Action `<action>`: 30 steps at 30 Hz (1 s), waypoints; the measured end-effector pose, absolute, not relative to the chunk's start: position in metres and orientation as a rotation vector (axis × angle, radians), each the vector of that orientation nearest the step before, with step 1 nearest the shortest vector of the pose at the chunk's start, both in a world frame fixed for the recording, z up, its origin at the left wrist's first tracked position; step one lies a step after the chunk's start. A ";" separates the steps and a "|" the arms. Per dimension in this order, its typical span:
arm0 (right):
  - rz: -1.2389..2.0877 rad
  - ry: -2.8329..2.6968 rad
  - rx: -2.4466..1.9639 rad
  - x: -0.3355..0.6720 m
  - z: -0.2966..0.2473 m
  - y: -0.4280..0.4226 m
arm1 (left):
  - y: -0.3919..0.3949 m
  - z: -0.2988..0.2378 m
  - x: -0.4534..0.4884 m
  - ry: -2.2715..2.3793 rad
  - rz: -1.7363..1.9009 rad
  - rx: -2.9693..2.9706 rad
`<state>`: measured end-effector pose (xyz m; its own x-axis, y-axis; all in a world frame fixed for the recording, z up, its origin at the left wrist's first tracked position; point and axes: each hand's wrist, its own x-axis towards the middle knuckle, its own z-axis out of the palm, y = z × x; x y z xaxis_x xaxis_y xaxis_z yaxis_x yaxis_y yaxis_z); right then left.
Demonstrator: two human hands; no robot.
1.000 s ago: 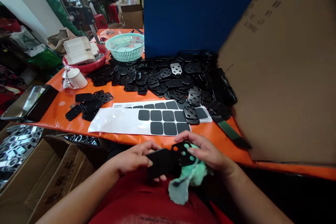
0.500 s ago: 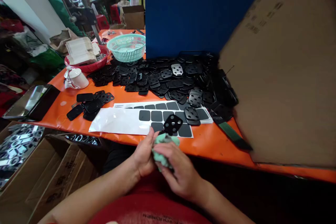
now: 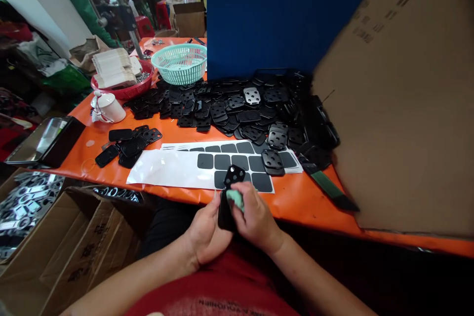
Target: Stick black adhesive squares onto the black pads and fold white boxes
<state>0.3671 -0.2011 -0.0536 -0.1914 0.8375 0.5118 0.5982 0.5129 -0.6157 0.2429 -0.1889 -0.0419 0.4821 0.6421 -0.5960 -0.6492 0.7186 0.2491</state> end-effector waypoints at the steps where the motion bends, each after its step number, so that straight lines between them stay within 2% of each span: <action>1: 0.426 -1.942 -1.150 0.365 -0.054 -0.203 | -0.189 -0.043 0.241 0.744 0.756 -0.027; 4: 0.647 -1.977 -1.002 0.361 -0.054 -0.206 | -0.189 -0.047 0.238 0.813 0.634 -0.078; 9: 0.372 -1.811 -1.265 0.363 -0.055 -0.197 | -0.191 -0.046 0.243 0.701 0.730 -0.047; 13: 0.601 -1.949 -1.123 0.361 -0.053 -0.198 | -0.193 -0.045 0.246 0.752 0.637 -0.090; 18: 0.393 -1.799 -1.286 0.359 -0.051 -0.193 | -0.194 -0.045 0.243 0.667 0.683 -0.079; 22: 0.601 -1.951 -1.104 0.353 -0.051 -0.204 | -0.192 -0.050 0.240 0.779 0.627 -0.088; 27: 0.532 -1.573 -1.398 0.373 -0.055 -0.188 | -0.185 -0.048 0.243 0.750 0.712 -0.156; 30: 0.703 -1.262 -1.494 0.412 -0.061 -0.177 | -0.180 -0.043 0.240 0.708 0.722 -0.128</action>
<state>0.4120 -0.1769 -0.0612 0.2817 0.9444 0.1694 0.3534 0.0620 -0.9334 0.2398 -0.1800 -0.0430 0.5318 0.5618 -0.6337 -0.6448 0.7537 0.1271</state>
